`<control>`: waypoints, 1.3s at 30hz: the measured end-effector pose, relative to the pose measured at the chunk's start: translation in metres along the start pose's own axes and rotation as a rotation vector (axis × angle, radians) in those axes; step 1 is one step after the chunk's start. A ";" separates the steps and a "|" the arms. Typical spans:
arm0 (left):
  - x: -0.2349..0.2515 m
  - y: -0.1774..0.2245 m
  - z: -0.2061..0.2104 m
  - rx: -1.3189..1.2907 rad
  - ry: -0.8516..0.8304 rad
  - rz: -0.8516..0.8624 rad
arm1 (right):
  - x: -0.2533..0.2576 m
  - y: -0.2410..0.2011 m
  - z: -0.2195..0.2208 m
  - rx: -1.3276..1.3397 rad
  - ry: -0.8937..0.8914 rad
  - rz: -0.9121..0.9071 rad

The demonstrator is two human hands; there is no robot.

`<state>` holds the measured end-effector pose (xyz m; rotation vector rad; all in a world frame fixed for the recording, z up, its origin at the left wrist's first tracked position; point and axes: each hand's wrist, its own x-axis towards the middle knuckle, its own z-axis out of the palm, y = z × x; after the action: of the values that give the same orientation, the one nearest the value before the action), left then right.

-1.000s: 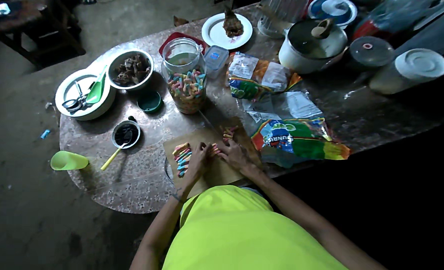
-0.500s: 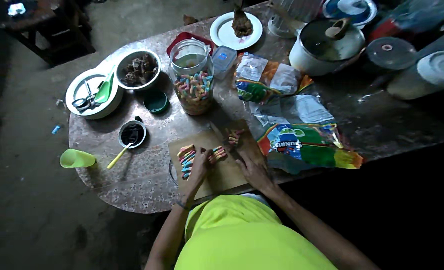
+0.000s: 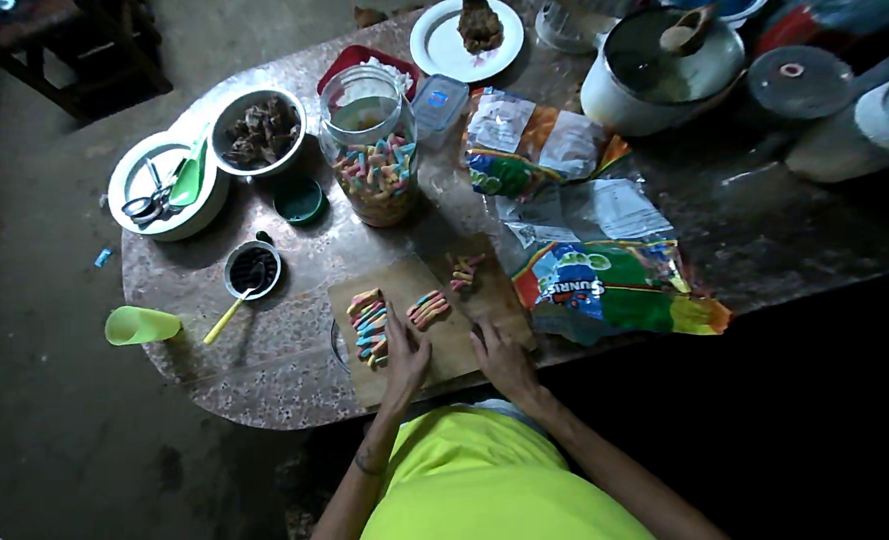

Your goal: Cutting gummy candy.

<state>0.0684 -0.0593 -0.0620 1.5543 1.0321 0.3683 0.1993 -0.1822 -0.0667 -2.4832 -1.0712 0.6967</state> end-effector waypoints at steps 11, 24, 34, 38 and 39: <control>-0.003 -0.001 0.001 -0.095 0.004 -0.054 | -0.003 -0.004 0.003 0.112 0.054 -0.004; 0.046 0.019 -0.053 -0.165 0.217 0.013 | -0.004 -0.029 -0.001 -0.082 -0.148 0.024; 0.073 0.015 -0.077 0.036 0.131 0.134 | -0.005 -0.030 0.003 -0.141 -0.167 0.010; 0.097 0.019 -0.075 0.206 0.129 0.246 | -0.001 -0.035 -0.001 -0.165 -0.244 0.057; 0.100 0.022 -0.073 0.252 0.113 0.262 | 0.000 -0.036 -0.002 -0.168 -0.260 0.067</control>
<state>0.0805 0.0655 -0.0521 1.9223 0.9919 0.5272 0.1799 -0.1588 -0.0476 -2.6331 -1.1843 1.0112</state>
